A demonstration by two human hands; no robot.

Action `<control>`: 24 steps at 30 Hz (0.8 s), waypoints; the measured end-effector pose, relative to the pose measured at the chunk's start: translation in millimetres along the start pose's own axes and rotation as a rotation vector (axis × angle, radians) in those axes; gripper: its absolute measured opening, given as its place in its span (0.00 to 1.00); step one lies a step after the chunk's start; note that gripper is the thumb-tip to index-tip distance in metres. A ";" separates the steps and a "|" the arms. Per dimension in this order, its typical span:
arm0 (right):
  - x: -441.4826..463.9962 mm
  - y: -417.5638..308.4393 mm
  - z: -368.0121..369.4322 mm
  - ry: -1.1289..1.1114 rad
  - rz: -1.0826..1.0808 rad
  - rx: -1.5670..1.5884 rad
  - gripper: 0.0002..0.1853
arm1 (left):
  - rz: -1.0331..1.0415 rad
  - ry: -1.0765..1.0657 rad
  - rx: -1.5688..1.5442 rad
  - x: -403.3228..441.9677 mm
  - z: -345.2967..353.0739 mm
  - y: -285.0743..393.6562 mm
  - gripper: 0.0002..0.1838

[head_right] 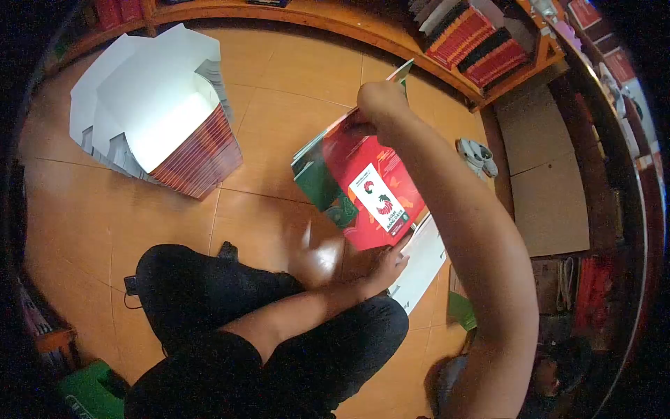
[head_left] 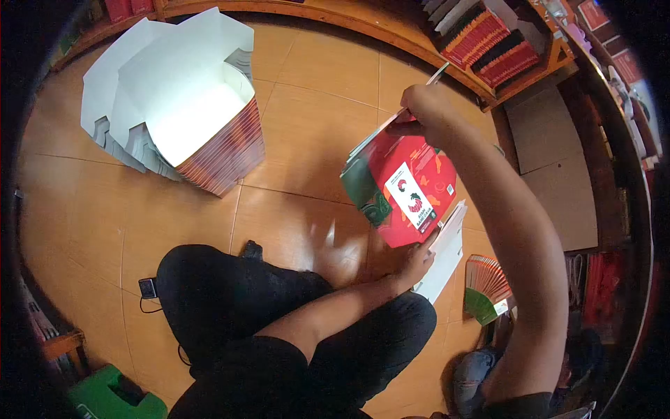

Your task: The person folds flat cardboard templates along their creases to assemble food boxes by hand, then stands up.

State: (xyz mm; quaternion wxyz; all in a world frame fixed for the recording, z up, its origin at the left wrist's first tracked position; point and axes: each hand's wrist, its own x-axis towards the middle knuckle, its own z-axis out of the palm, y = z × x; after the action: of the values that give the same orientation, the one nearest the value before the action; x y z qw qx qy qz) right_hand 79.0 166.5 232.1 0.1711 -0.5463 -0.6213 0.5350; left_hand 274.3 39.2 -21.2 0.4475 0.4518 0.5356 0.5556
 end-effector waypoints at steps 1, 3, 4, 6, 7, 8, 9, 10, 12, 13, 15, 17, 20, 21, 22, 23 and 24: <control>5.7 4.4 2.5 0.025 0.008 0.003 0.07 | 0.092 0.047 -0.019 -1.7 5.1 -5.9 0.36; 18.4 14.2 8.4 0.051 0.015 0.002 0.07 | 0.187 0.096 -0.042 0.7 10.3 -12.1 0.38; 26.4 20.5 12.8 0.073 0.031 0.025 0.08 | 0.289 0.111 0.031 2.4 9.1 -13.2 0.38; 46.7 35.6 17.2 0.094 0.050 0.044 0.09 | 0.388 0.127 0.100 2.8 9.2 -12.9 0.39; 59.3 42.6 17.8 0.136 0.056 -0.010 0.16 | 0.328 0.076 0.105 2.4 9.9 -9.7 0.36; 70.8 51.4 17.0 0.177 0.064 -0.062 0.25 | 0.266 0.023 0.111 0.8 10.3 -7.5 0.34; 74.8 56.5 17.7 0.174 0.066 -0.065 0.25 | 0.202 -0.029 0.118 -0.8 8.7 -4.3 0.31; 79.4 61.4 18.9 0.189 0.071 -0.035 0.26 | 0.198 -0.022 0.143 -1.6 5.7 -0.6 0.29; 96.7 77.2 21.6 0.196 0.080 -0.012 0.26 | 0.237 0.013 0.079 -1.0 6.9 0.7 0.34; 110.5 88.8 21.2 0.294 0.037 -0.094 0.27 | 0.280 0.040 0.017 -1.6 6.1 2.7 0.39; 125.3 103.3 20.8 0.388 -0.004 -0.177 0.28 | 0.386 0.076 0.149 -2.1 2.8 2.3 0.37; 126.8 111.6 22.7 0.417 0.051 -0.246 0.30 | 0.302 -0.041 0.154 -2.4 3.3 1.3 0.33; 144.2 132.8 25.8 0.463 -0.006 -0.140 0.27 | 0.405 -0.053 0.213 0.4 6.6 -5.9 0.31; 146.6 132.8 27.0 0.460 -0.002 -0.143 0.27 | 0.400 -0.052 0.212 -0.4 7.2 -5.7 0.31; 149.1 132.3 28.1 0.526 0.023 -0.255 0.28 | 0.377 -0.046 0.221 -1.2 7.9 -5.2 0.31; 150.8 133.2 29.7 0.587 0.047 -0.371 0.29 | 0.351 -0.038 0.229 -2.0 8.1 -5.1 0.30; 149.0 131.3 28.7 0.578 0.050 -0.380 0.29 | 0.342 -0.031 0.223 -1.6 9.2 -6.0 0.30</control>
State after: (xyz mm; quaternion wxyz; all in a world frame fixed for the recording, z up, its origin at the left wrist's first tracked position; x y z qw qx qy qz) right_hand 69.9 259.0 54.3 0.2220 -0.7126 -0.6220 0.2368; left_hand 283.7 39.6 -27.1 0.3020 0.5913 0.5024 0.5538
